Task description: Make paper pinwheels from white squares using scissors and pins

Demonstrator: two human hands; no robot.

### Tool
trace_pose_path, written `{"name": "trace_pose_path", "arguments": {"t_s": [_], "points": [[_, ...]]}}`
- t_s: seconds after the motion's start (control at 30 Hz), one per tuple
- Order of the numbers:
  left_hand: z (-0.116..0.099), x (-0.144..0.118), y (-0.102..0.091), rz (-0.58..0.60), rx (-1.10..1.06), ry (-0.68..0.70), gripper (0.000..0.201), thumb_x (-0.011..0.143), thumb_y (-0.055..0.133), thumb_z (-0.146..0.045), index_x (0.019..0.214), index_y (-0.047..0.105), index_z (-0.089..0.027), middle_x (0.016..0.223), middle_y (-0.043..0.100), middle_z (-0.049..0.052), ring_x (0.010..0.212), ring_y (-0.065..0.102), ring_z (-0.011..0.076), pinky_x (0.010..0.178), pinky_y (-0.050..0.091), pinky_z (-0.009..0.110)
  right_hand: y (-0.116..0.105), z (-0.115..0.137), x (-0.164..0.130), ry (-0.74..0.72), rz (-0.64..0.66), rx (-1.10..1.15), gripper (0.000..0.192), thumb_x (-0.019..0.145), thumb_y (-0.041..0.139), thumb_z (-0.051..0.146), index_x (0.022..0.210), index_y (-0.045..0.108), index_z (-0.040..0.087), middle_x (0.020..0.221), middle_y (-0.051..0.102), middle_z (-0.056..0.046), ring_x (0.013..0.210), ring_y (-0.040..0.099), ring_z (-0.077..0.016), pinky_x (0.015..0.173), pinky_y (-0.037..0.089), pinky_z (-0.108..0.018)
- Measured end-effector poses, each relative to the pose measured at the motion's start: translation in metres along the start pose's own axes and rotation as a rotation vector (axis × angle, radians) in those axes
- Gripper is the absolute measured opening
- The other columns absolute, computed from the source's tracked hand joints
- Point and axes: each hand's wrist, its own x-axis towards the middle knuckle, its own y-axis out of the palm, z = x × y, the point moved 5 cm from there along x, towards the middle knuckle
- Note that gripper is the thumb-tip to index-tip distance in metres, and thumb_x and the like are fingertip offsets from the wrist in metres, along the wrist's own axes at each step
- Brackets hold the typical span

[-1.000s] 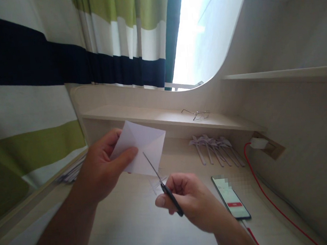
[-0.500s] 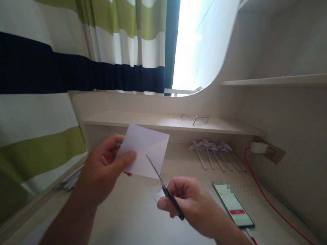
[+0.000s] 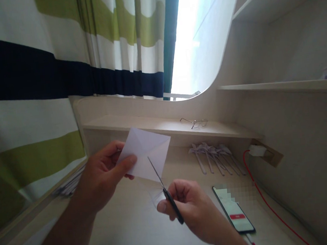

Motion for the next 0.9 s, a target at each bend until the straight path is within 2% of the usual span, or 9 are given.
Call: {"name": "trace_pose_path", "arguments": {"t_s": [0.37,0.57,0.63,0.77,0.83,0.9], "points": [[0.0,0.0,-0.001,0.0,0.009,-0.019,0.015,0.088,0.073,-0.031,0.092,0.067,-0.018,0.079,0.071,0.001,0.066,0.063,0.0144,0.056,0.054,0.023,-0.001,-0.002,0.001,0.003,-0.016,0.003,0.04,0.075,0.087,0.045,0.068,0.059,0.018,0.058,0.058,0.003,0.054,0.043,-0.0092,0.053,0.034,-0.023],[-0.002,-0.001,0.0,0.0,0.004,-0.013,0.015,0.088,0.073,-0.03,0.091,0.067,-0.018,0.078,0.07,0.0,0.067,0.063,0.0145,0.056,0.054,0.023,0.003,-0.003,0.0,0.018,0.028,0.038,0.039,0.077,0.087,0.045,0.072,0.06,0.017,0.062,0.061,0.003,0.056,0.045,-0.0088,0.054,0.034,-0.023],[-0.004,0.0,-0.004,-0.046,0.006,0.006,0.014,0.086,0.074,-0.029,0.089,0.067,-0.018,0.075,0.069,-0.001,0.065,0.062,0.014,0.056,0.053,0.022,0.003,-0.005,0.0,0.051,0.058,0.037,0.04,0.075,0.088,0.045,0.072,0.059,0.017,0.063,0.059,0.003,0.057,0.044,-0.0087,0.053,0.032,-0.022],[-0.007,0.004,-0.026,-0.243,0.021,0.058,0.015,0.08,0.078,-0.027,0.086,0.069,-0.017,0.071,0.068,-0.002,0.06,0.058,0.0126,0.054,0.048,0.021,-0.007,-0.012,0.001,0.154,0.154,-0.096,0.044,0.065,0.095,0.039,0.071,0.058,0.017,0.063,0.052,0.006,0.06,0.042,-0.0087,0.054,0.03,-0.022],[-0.005,0.006,-0.036,-0.287,0.001,0.058,0.018,0.077,0.08,-0.028,0.086,0.07,-0.016,0.07,0.067,-0.001,0.059,0.058,0.0132,0.053,0.046,0.022,-0.023,-0.007,0.003,0.105,0.067,-0.146,0.044,0.063,0.096,0.04,0.071,0.059,0.017,0.064,0.052,0.005,0.06,0.043,-0.0096,0.054,0.032,-0.023],[0.0,0.008,-0.036,-0.203,-0.02,0.017,0.019,0.076,0.081,-0.03,0.086,0.071,-0.016,0.07,0.068,0.0,0.06,0.06,0.0142,0.054,0.046,0.023,-0.042,0.005,0.003,-0.054,-0.18,-0.13,0.043,0.065,0.094,0.047,0.074,0.063,0.017,0.067,0.057,0.003,0.061,0.047,-0.0113,0.055,0.037,-0.024]]}}
